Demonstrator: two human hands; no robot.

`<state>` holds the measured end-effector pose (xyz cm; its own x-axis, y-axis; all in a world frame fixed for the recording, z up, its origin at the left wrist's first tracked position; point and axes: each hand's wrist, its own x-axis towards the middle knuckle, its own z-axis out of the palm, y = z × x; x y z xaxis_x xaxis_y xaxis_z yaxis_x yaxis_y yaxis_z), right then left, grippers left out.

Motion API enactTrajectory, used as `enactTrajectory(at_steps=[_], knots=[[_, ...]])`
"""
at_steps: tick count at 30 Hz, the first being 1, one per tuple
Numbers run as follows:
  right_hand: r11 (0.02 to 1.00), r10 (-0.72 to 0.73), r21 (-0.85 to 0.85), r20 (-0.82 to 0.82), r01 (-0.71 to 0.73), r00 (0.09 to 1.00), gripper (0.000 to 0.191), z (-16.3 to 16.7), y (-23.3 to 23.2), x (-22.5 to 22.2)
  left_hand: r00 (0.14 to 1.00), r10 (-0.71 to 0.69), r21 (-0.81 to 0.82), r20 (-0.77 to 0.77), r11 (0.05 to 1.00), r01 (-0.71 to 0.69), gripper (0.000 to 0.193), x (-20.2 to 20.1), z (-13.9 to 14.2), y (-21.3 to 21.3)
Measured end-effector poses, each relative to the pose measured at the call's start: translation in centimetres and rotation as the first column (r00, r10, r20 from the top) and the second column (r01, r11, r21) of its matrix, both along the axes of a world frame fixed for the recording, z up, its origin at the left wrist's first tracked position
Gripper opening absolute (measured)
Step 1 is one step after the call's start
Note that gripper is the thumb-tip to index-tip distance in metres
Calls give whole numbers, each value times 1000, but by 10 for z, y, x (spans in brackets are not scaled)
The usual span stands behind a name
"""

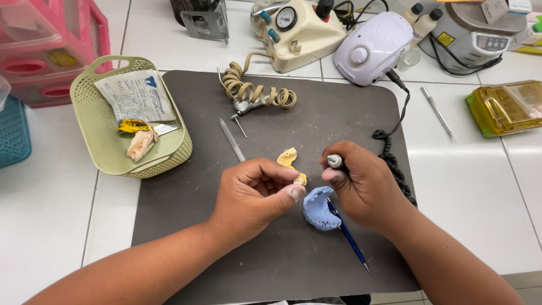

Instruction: The person uses a rotary dental handpiece to grind and smooth a yellow denture and a blue dental impression. They repeatedly switch between the two objects, rotating them in hand and applying the tool to different surfaces. The person also inspects the denture by hand between grinding steps.

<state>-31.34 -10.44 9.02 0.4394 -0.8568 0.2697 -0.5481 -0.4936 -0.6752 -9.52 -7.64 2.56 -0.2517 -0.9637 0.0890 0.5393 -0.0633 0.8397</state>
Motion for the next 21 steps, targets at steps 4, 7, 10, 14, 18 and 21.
enactTrajectory(at_steps=[4, 7, 10, 14, 18, 21], knots=[[990, 137, -43, 25, -136, 990, 22, -7, -9, -3, 999, 0, 34, 49, 999, -2, 18, -3, -3, -2], [982, 187, 13, 124, -190, 975, 20, -11, -12, -5, 989, 32, -13, 143, 999, -30, 18, -3, -4, -3], [977, 210, 4, 136, -213, 968, 22, -12, -14, -6, 972, 58, -101, 230, 994, -36, 17, -3, -2, -3], [972, 232, -1, 83, -233, 969, 23, -13, -15, -7, 963, 74, -205, 258, 979, -20, 15, -4, 0, -3], [958, 279, 38, 118, -285, 953, 19, -13, -16, -8, 968, 44, -223, 245, 975, 13, 13, -5, -1, -2], [944, 310, 53, 183, -325, 933, 17, -12, -15, -10, 994, -42, -91, 102, 994, 52, 14, -7, -1, 2]])
